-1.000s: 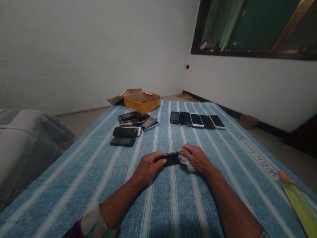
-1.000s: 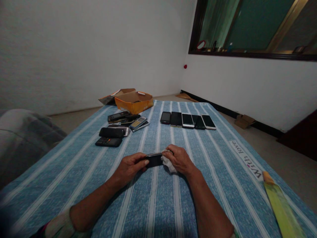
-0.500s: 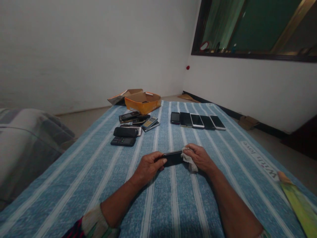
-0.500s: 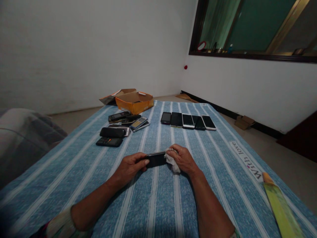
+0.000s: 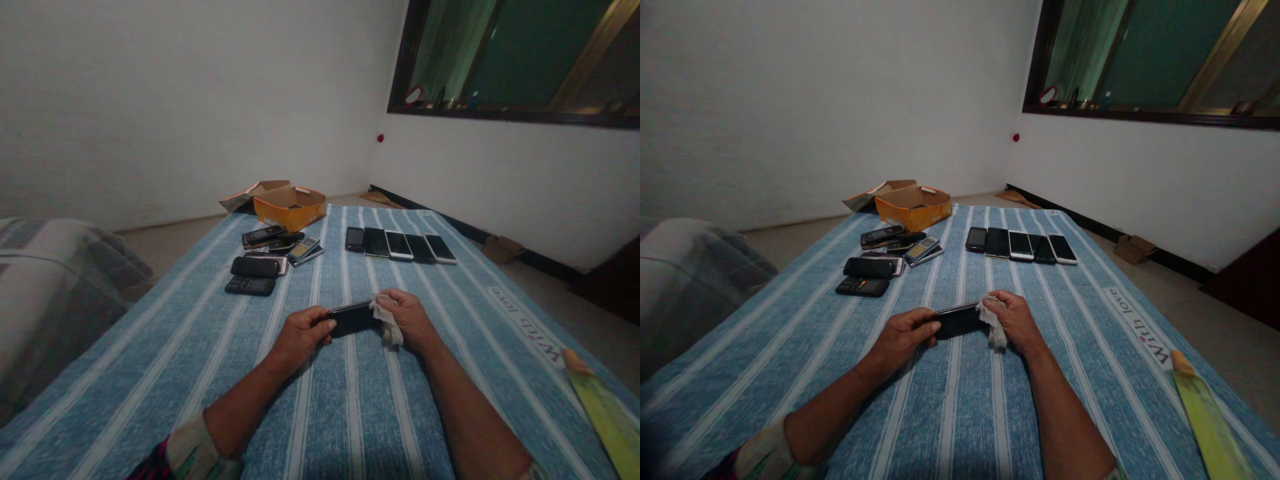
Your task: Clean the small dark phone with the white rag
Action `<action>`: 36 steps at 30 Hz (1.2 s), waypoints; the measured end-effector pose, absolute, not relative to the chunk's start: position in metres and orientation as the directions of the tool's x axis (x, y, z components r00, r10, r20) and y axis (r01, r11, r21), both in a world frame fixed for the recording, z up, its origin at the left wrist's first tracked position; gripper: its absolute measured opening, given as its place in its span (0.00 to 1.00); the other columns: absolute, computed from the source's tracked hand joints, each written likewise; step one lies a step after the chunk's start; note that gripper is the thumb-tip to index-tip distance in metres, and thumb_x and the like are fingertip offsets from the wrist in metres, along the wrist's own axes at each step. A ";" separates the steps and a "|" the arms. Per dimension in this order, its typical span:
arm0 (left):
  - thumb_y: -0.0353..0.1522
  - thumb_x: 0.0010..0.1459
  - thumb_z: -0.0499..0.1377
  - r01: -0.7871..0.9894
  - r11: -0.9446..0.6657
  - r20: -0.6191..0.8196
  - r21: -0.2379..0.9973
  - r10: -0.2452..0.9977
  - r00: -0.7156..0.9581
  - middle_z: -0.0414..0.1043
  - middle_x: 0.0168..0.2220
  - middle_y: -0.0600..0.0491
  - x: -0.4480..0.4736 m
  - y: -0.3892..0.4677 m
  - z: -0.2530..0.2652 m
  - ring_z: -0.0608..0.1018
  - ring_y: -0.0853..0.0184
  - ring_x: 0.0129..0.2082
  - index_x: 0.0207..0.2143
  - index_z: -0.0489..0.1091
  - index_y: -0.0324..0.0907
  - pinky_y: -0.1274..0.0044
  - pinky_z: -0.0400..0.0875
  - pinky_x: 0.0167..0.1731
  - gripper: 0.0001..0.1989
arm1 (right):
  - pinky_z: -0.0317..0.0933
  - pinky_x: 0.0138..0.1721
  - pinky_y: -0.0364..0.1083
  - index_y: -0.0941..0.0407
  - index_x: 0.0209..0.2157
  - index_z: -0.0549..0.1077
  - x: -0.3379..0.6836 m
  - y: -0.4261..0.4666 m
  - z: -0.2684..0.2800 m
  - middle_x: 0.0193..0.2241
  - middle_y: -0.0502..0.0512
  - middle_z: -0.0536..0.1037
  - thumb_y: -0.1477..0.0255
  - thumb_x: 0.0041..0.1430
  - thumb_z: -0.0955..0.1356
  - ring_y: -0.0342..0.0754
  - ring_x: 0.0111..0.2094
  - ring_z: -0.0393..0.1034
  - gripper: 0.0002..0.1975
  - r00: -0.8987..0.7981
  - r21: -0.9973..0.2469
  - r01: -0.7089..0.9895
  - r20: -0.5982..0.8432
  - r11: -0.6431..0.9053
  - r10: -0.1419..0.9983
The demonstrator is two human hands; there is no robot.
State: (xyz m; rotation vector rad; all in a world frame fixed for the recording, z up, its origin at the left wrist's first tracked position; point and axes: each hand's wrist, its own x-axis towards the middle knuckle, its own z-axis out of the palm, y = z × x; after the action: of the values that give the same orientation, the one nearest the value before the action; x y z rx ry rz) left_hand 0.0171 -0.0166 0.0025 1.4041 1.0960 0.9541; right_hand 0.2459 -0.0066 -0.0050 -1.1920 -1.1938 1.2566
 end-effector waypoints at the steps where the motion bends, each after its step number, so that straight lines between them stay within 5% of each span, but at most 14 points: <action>1: 0.35 0.47 0.62 0.104 -0.004 -0.022 0.995 0.968 0.248 0.69 0.19 0.57 0.017 -0.017 0.003 0.71 0.71 0.20 0.28 0.73 0.37 0.78 0.64 0.25 0.09 | 0.57 0.21 0.40 0.58 0.31 0.76 0.244 -0.006 -0.005 0.21 0.47 0.75 0.57 0.46 0.74 0.40 0.19 0.64 0.19 -0.001 -0.998 -0.064 -0.022 -0.022 1.000; 10: 0.35 0.46 0.64 -0.019 0.062 -0.058 0.998 0.983 0.173 0.72 0.18 0.55 0.017 -0.017 0.001 0.74 0.70 0.20 0.30 0.75 0.36 0.76 0.68 0.27 0.11 | 0.59 0.22 0.39 0.58 0.31 0.77 0.228 -0.008 -0.003 0.24 0.49 0.77 0.59 0.41 0.78 0.40 0.21 0.67 0.20 0.032 -0.930 -0.364 -0.071 -0.054 0.997; 18: 0.35 0.46 0.65 -0.075 0.101 -0.087 0.992 0.981 0.173 0.72 0.19 0.55 0.019 -0.017 0.003 0.74 0.70 0.21 0.31 0.74 0.36 0.76 0.69 0.28 0.12 | 0.60 0.22 0.38 0.58 0.32 0.76 0.216 -0.011 0.002 0.24 0.49 0.76 0.60 0.41 0.77 0.40 0.21 0.67 0.19 0.055 -0.905 -0.426 -0.033 -0.006 0.998; 24: 0.35 0.51 0.62 0.142 -0.090 0.058 0.986 0.976 0.210 0.71 0.22 0.54 0.017 -0.017 -0.002 0.72 0.69 0.22 0.32 0.76 0.36 0.77 0.66 0.25 0.10 | 0.58 0.17 0.40 0.57 0.36 0.75 0.220 -0.016 0.010 0.21 0.47 0.73 0.56 0.47 0.74 0.40 0.16 0.63 0.20 0.047 -0.974 -0.223 0.025 0.034 0.999; 29: 0.34 0.54 0.60 0.445 -0.450 0.396 0.774 0.893 0.214 0.76 0.34 0.48 0.016 -0.020 0.004 0.76 0.60 0.35 0.39 0.76 0.40 0.70 0.69 0.38 0.11 | 0.63 0.27 0.42 0.56 0.35 0.77 0.216 -0.023 0.015 0.26 0.49 0.75 0.60 0.53 0.71 0.43 0.25 0.68 0.14 0.016 -0.978 0.010 0.208 0.208 0.978; 36: 0.33 0.61 0.56 0.438 -0.645 0.564 0.626 0.763 0.317 0.77 0.38 0.46 0.018 -0.029 0.015 0.75 0.60 0.40 0.43 0.73 0.40 0.70 0.68 0.43 0.11 | 0.63 0.35 0.43 0.54 0.34 0.77 0.190 -0.035 0.015 0.28 0.49 0.75 0.64 0.58 0.68 0.45 0.31 0.69 0.10 -0.097 -0.913 0.124 0.378 0.388 0.921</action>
State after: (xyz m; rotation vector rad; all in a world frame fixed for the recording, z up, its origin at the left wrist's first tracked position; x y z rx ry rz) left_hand 0.0181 -0.0293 0.0145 2.2309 1.0718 1.2533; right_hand 0.1898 -0.0349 0.0151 -0.9736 -1.5247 0.8892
